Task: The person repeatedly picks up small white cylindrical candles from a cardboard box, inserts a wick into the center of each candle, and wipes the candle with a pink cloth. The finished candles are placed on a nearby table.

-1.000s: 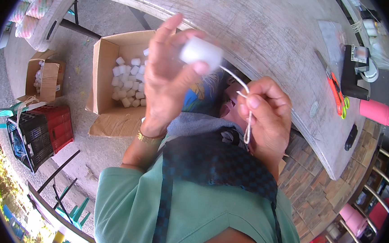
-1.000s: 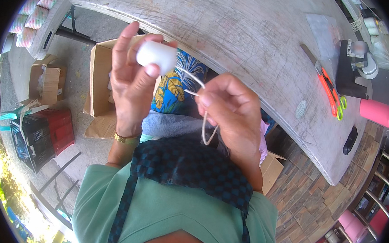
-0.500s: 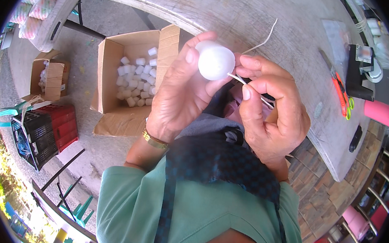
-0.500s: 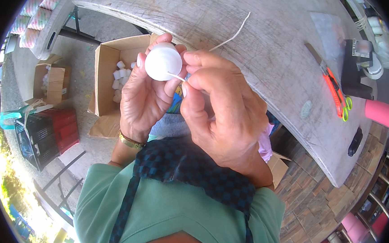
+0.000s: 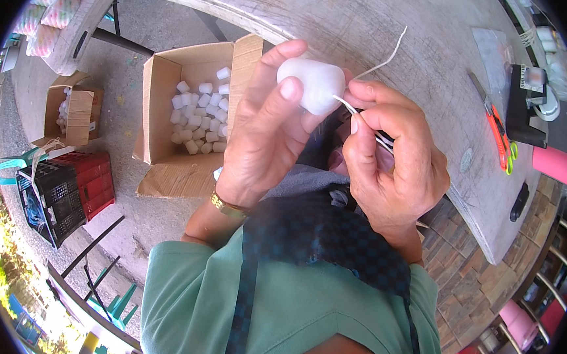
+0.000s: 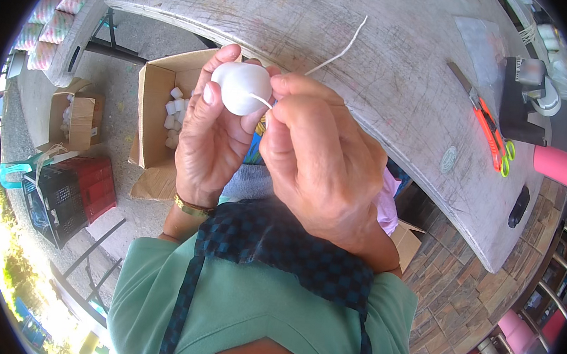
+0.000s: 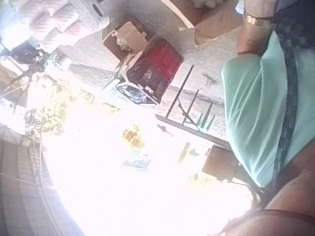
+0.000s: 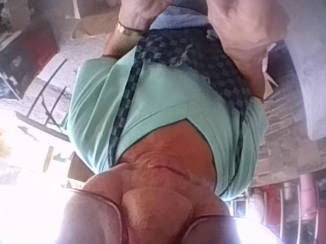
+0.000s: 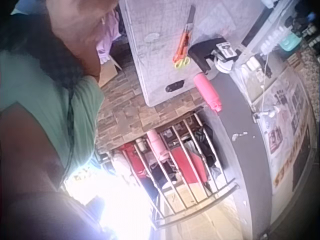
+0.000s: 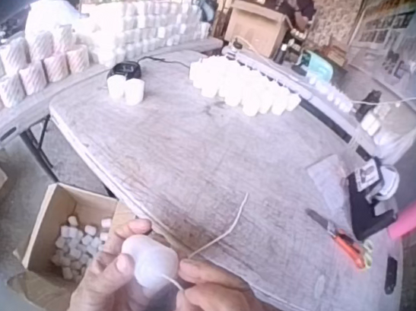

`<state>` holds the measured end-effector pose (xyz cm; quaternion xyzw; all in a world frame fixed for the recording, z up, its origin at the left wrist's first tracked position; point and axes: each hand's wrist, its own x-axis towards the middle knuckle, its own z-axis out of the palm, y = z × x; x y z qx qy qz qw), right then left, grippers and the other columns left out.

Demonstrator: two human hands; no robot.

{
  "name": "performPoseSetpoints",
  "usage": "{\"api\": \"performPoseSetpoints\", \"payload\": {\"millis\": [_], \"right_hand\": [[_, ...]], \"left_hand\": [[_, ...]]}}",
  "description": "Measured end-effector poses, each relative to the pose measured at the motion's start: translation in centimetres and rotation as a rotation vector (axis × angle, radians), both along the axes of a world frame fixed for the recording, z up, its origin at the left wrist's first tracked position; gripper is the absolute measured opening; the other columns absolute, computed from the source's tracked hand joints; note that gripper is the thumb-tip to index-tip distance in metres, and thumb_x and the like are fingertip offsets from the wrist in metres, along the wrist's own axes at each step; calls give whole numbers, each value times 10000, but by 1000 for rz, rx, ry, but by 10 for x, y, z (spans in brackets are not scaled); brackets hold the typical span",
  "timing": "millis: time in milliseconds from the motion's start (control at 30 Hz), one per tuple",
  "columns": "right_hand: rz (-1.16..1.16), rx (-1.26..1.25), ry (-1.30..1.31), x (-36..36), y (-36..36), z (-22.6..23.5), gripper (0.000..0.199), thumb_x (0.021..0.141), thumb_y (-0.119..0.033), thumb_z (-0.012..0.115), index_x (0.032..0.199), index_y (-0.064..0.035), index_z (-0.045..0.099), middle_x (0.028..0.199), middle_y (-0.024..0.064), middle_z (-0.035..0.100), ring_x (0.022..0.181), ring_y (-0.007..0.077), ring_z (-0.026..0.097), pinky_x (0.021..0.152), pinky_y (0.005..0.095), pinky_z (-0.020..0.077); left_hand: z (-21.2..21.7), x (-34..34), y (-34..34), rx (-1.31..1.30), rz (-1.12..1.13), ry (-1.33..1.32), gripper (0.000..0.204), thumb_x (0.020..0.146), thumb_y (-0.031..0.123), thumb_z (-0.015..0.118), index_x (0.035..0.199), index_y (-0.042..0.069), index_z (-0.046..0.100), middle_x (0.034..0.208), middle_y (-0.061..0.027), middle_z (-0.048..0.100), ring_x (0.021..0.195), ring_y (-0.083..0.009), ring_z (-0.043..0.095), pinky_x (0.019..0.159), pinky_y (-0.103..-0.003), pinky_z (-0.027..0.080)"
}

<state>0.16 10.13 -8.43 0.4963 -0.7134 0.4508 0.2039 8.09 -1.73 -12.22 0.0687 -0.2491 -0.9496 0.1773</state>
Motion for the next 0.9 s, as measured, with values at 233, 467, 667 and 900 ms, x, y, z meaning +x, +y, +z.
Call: {"api": "performPoseSetpoints", "payload": {"millis": [233, 467, 667, 900], "right_hand": [[0, 13, 12, -1, 1, 0, 95, 915, -45, 609, 895, 23, 547, 899, 159, 664, 757, 267, 693, 607, 308, 570], [-21, 53, 0, 3, 3, 2, 109, 923, -63, 603, 886, 27, 552, 884, 161, 659, 716, 272, 668, 582, 312, 555], [-29, 174, -130, 6, 6, 9, 81, 841, -7, 666, 907, -15, 619, 866, 104, 638, 682, 262, 647, 567, 304, 538], [-5, 159, -483, 5, 18, 18, 201, 768, 103, 684, 923, -23, 662, 861, 73, 641, 713, 202, 647, 609, 299, 513]], "left_hand": [[0, 1, 1, -79, 48, -7, 521, 941, 209, 619, 1375, 59, 372, 1231, -155, 551, 1214, -310, 536, 1041, -400, 460], [-2, 2, 1, -250, 132, 18, 556, 907, 191, 663, 1373, 63, 388, 1227, -138, 545, 1217, -351, 536, 1044, -422, 462], [-6, 1, -1, -310, 126, 56, 629, 854, 172, 719, 1380, 84, 386, 1225, -128, 547, 1207, -358, 542, 1018, -439, 471], [-4, 2, -3, -325, 179, -19, 653, 776, 158, 792, 1318, 45, 446, 1233, -134, 554, 1186, -351, 562, 1012, -447, 469]]}}
